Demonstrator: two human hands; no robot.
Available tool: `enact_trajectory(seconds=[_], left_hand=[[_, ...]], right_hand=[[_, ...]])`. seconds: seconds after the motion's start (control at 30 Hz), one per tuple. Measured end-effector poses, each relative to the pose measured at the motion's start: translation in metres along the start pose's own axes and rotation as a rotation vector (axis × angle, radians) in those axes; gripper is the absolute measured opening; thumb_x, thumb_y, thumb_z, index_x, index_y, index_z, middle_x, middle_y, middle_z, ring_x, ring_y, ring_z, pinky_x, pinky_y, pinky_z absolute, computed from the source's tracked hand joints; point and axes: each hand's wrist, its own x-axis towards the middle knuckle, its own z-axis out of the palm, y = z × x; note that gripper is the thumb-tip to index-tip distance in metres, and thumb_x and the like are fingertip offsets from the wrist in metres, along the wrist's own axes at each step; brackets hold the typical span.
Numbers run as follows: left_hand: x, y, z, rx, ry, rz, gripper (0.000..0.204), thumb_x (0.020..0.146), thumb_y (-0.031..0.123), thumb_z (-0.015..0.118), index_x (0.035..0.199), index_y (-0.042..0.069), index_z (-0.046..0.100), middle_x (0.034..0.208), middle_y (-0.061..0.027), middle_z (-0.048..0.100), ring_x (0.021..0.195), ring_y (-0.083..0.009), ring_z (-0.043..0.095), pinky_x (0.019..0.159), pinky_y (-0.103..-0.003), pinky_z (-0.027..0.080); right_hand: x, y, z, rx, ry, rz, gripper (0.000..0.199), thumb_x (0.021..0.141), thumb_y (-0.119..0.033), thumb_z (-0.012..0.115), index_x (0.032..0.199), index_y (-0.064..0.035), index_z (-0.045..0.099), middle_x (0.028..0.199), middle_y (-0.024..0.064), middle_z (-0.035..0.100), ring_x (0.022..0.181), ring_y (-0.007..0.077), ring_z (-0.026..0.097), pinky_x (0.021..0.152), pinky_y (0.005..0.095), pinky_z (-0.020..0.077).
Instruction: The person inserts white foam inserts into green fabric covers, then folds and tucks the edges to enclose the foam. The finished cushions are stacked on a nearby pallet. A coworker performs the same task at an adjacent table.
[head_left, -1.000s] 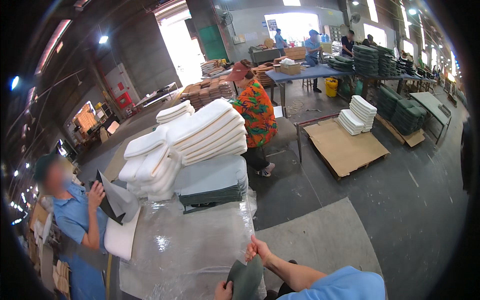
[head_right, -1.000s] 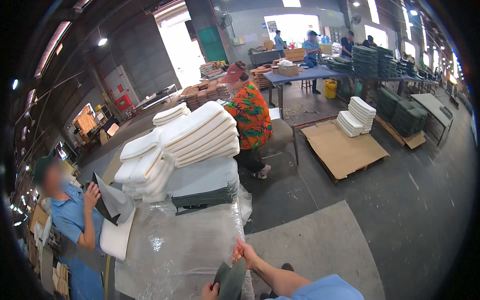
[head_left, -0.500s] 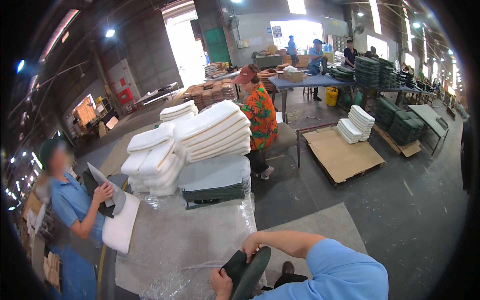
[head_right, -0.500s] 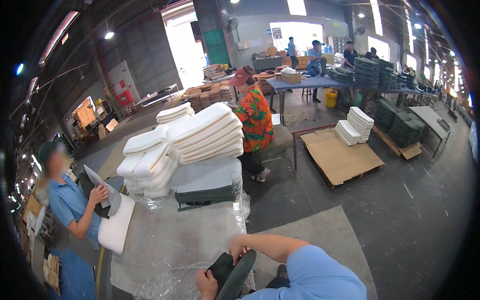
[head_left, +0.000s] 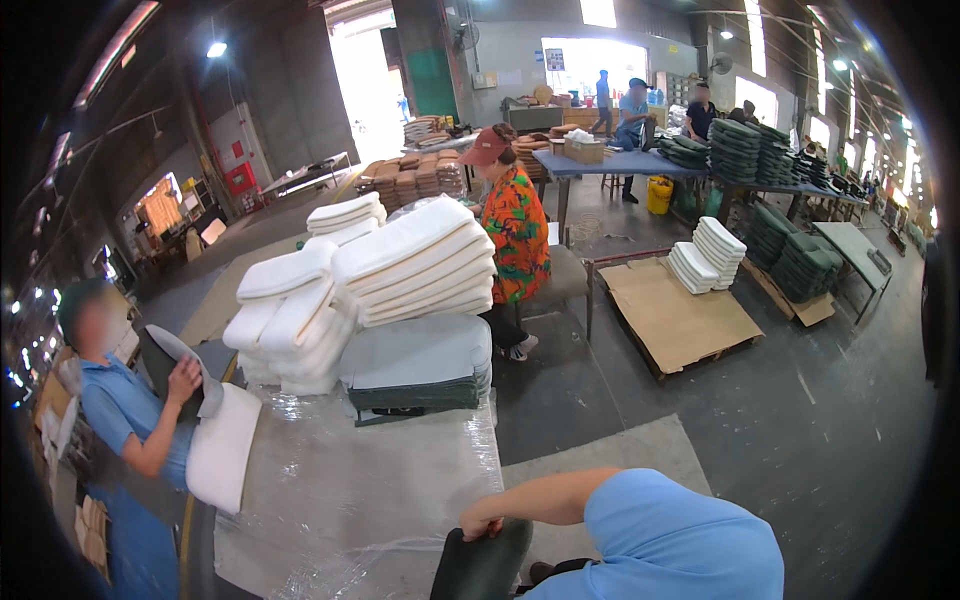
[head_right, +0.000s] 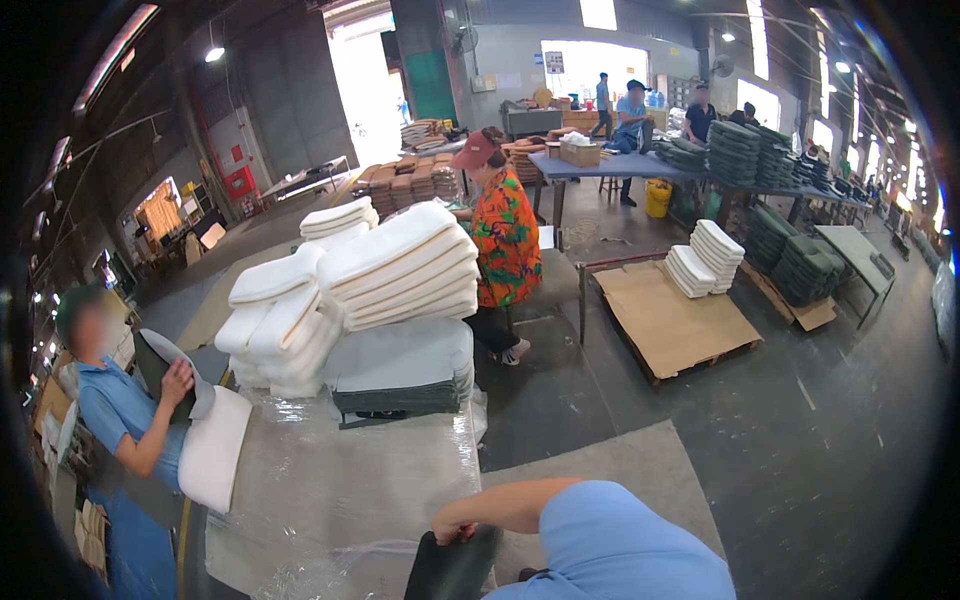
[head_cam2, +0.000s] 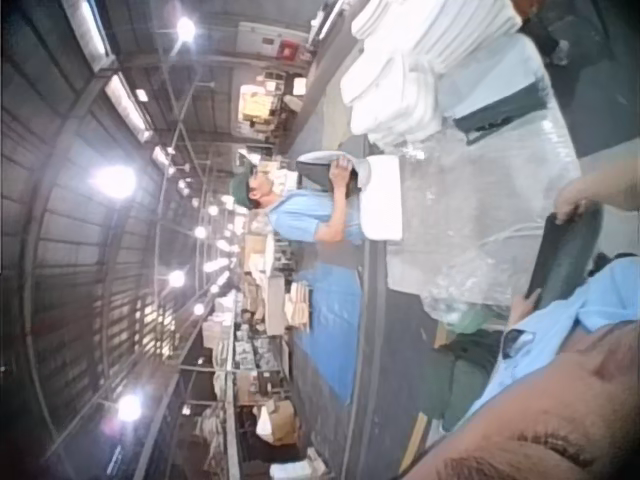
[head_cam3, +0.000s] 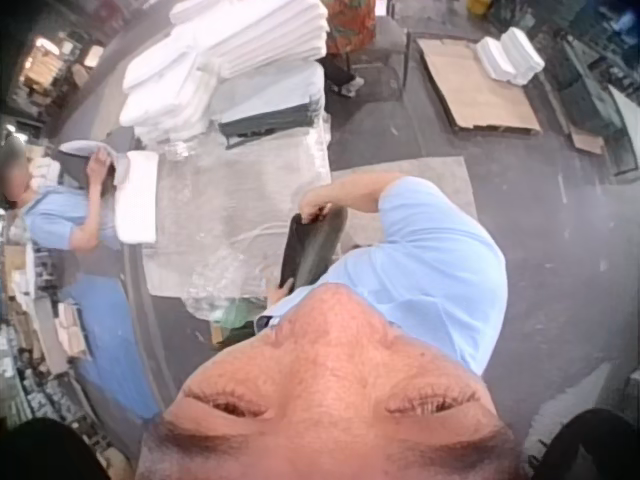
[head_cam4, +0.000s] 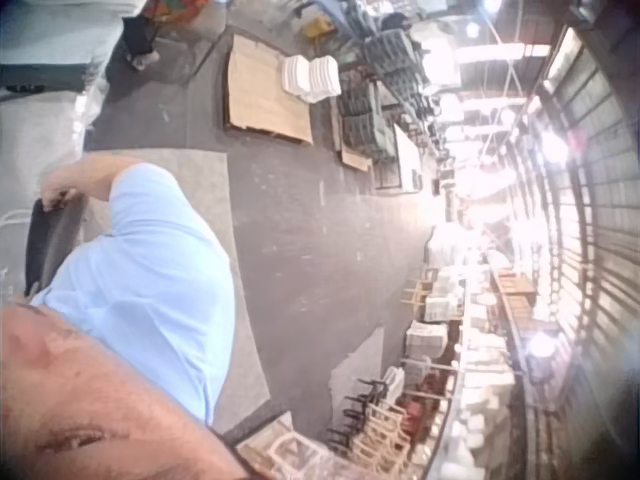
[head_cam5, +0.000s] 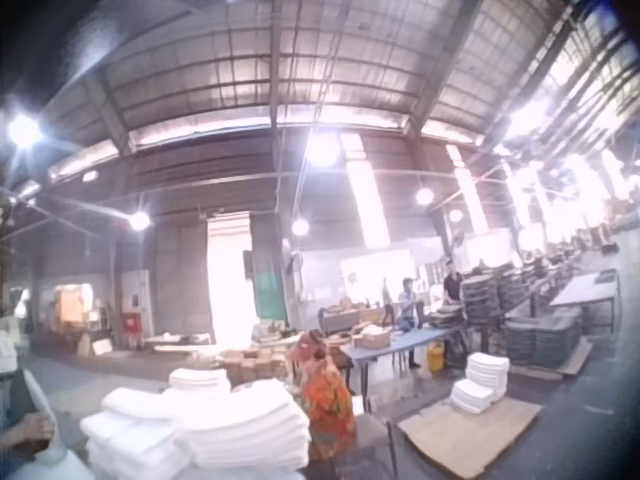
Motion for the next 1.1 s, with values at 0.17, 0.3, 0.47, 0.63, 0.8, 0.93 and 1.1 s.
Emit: enact_trajectory(seconds=[0.17, 0.3, 0.47, 0.63, 0.8, 0.93, 1.1], left_hand=[[0.007, -0.013, 0.022, 0.102, 0.326, -0.012, 0.049, 0.106, 0.04, 0.058, 0.118, -0.005, 0.073, 0.108, -0.0312, 0.074, 0.103, -0.0494, 0.07, 0.092, -0.05, 0.053], [0.008, -0.02, 0.036, 0.085, 0.501, -0.04, 0.048, 0.107, 0.038, 0.054, 0.121, -0.005, 0.071, 0.116, -0.0322, 0.072, 0.108, -0.0511, 0.067, 0.095, -0.052, 0.052], [0.009, 0.005, 0.034, 0.177, 0.573, -0.312, 0.047, 0.109, 0.037, 0.05, 0.115, -0.003, 0.072, 0.118, -0.0323, 0.07, 0.11, -0.0511, 0.065, 0.095, -0.057, 0.05], [0.008, 0.02, 0.039, 0.21, 0.595, -0.327, 0.048, 0.109, 0.04, 0.048, 0.115, -0.001, 0.072, 0.113, -0.0316, 0.07, 0.106, -0.0522, 0.065, 0.091, -0.059, 0.05], [0.011, 0.005, 0.047, 0.26, 0.559, -0.328, 0.05, 0.109, 0.042, 0.049, 0.12, -0.001, 0.071, 0.117, -0.0316, 0.07, 0.109, -0.0526, 0.064, 0.093, -0.058, 0.051], [0.009, -0.008, 0.029, 0.168, 0.457, -0.168, 0.053, 0.105, 0.045, 0.056, 0.121, -0.003, 0.072, 0.115, -0.0318, 0.072, 0.107, -0.0487, 0.068, 0.093, -0.053, 0.053], [-0.018, -0.051, -0.01, -0.006, 0.058, -0.226, 0.048, 0.1, 0.039, 0.066, 0.111, -0.007, 0.076, 0.097, -0.0277, 0.077, 0.09, -0.0323, 0.074, 0.081, -0.043, 0.054]], right_hand=[[0.032, -0.008, 0.019, 0.316, 0.038, 0.16, 0.03, 0.099, -0.028, 0.054, 0.094, -0.006, 0.074, 0.079, 0.013, 0.071, 0.059, 0.0247, 0.069, 0.045, 0.0421, 0.0532], [0.021, -0.023, 0.019, 0.301, 0.137, 0.151, 0.041, 0.105, -0.033, 0.053, 0.095, 0.0, 0.075, 0.086, 0.0191, 0.075, 0.069, 0.0306, 0.074, 0.055, 0.0462, 0.0578], [0.003, -0.024, 0.024, 0.063, 0.436, -0.087, 0.049, 0.108, -0.04, 0.051, 0.105, 0.0034, 0.074, 0.099, 0.0264, 0.075, 0.095, 0.0444, 0.074, 0.085, 0.0553, 0.0582], [0.004, -0.017, 0.035, 0.063, 0.487, -0.045, 0.047, 0.108, -0.041, 0.05, 0.112, -0.0011, 0.074, 0.109, 0.0265, 0.074, 0.107, 0.0471, 0.07, 0.092, 0.0581, 0.0552], [0.016, -0.013, 0.037, 0.075, 0.478, -0.043, 0.046, 0.108, -0.041, 0.051, 0.112, -0.0023, 0.075, 0.109, 0.0278, 0.074, 0.107, 0.0486, 0.069, 0.093, 0.0586, 0.0544], [0.023, -0.014, 0.03, 0.017, 0.535, -0.11, 0.043, 0.108, -0.038, 0.052, 0.117, -0.0013, 0.073, 0.106, 0.0264, 0.075, 0.093, 0.0413, 0.075, 0.08, 0.0545, 0.0605], [0.015, -0.031, 0.003, 0.511, 0.09, 0.047, 0.041, 0.11, -0.037, 0.05, 0.115, -0.0008, 0.07, 0.091, 0.0201, 0.074, 0.064, 0.025, 0.074, 0.047, 0.0404, 0.0568]])
